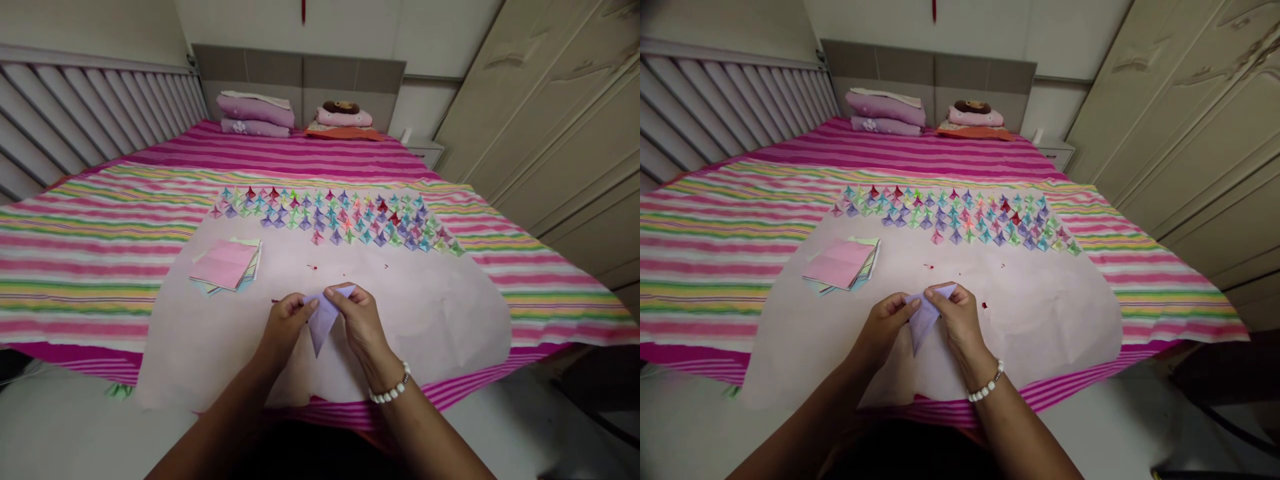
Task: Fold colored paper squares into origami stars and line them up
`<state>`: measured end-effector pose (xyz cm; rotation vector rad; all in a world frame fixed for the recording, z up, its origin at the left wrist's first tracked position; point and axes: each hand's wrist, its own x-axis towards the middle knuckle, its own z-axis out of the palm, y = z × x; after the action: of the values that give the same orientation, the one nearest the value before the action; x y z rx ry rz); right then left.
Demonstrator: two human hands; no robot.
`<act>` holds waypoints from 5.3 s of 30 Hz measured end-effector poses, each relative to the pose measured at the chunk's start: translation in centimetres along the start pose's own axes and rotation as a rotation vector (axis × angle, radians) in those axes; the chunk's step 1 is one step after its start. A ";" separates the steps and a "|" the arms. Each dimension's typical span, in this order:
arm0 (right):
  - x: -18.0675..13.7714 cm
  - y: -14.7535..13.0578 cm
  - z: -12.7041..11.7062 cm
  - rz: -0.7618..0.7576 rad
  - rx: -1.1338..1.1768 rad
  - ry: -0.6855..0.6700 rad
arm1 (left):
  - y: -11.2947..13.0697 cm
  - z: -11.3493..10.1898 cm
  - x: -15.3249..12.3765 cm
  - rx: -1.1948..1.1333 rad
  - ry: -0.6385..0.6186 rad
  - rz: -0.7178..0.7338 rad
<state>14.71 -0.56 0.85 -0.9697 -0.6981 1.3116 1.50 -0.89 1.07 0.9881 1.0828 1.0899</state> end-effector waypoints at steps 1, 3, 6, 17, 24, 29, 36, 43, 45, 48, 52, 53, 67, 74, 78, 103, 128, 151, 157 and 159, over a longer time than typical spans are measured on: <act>0.0 -0.1 0.0 -0.019 -0.009 0.013 | -0.1 0.0 0.0 0.006 0.006 0.009; 0.1 -0.3 -0.1 -0.038 -0.023 0.037 | -0.1 -0.1 0.0 0.007 0.008 0.016; 0.2 -0.5 -0.3 -0.030 -0.021 0.070 | 0.1 0.0 0.0 -0.052 -0.008 -0.029; -0.5 -0.8 -0.4 0.044 0.065 -0.156 | -0.2 -0.1 0.4 -0.679 -0.080 -0.446; -0.8 -0.6 -0.1 0.047 0.036 -0.180 | -0.3 -0.2 0.5 -0.689 -0.105 -0.430; -0.6 -0.4 -0.1 0.049 0.001 -0.189 | 0.1 0.3 0.2 -0.577 -0.078 -0.372; -0.4 0.4 0.1 0.019 -0.028 -0.182 | -0.4 1.0 0.5 -0.373 -0.056 -0.125; 0.5 1.5 0.0 -0.081 -0.178 -0.125 | -1.3 0.7 1.2 -0.104 0.137 0.008; 0.7 1.7 -0.2 -0.112 -0.219 -0.123 | -1.5 0.6 1.4 -0.072 0.156 0.012; 0.8 2.0 -0.5 -0.171 -0.303 -0.093 | -1.6 0.6 1.5 -0.036 0.177 0.003; 0.8 2.2 -0.7 -0.276 -0.455 -0.047 | -1.4 0.7 1.1 0.070 0.150 0.016; 0.7 2.2 -0.7 -0.301 -0.488 -0.046 | -1.3 0.8 1.0 0.106 0.129 0.034; 0.1 1.6 -0.9 -0.507 -0.705 -0.104 | -0.7 -0.3 1.0 0.256 0.203 0.138; 0.0 1.6 -0.7 -0.515 -0.683 -0.137 | -0.9 -0.5 1.2 0.330 0.153 0.188; 0.4 1.8 -1.1 -0.448 -0.609 -0.093 | -0.6 -0.8 1.2 0.320 0.101 0.145; 0.4 0.7 -2.7 -0.085 -0.103 -0.290 | 2.1 -1.2 0.7 -0.402 -0.150 -0.199; 0.4 1.2 -2.1 -0.077 -0.226 -0.190 | 1.8 -1.2 0.3 0.223 0.195 0.366; -0.1 1.4 -1.3 0.019 -0.060 -0.225 | 0.6 -2.2 0.7 0.218 -0.239 0.441; -0.2 1.3 -1.3 0.028 -0.029 -0.226 | 1.0 -2.2 0.4 0.232 -0.297 0.392; -0.2 1.3 -1.3 0.033 -0.023 -0.228 | 1.3 -2.1 0.3 0.258 -0.290 0.366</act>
<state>15.20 -1.04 -0.86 -0.8603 -0.8756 1.4610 -0.78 -0.20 1.83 1.5450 0.8353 1.0682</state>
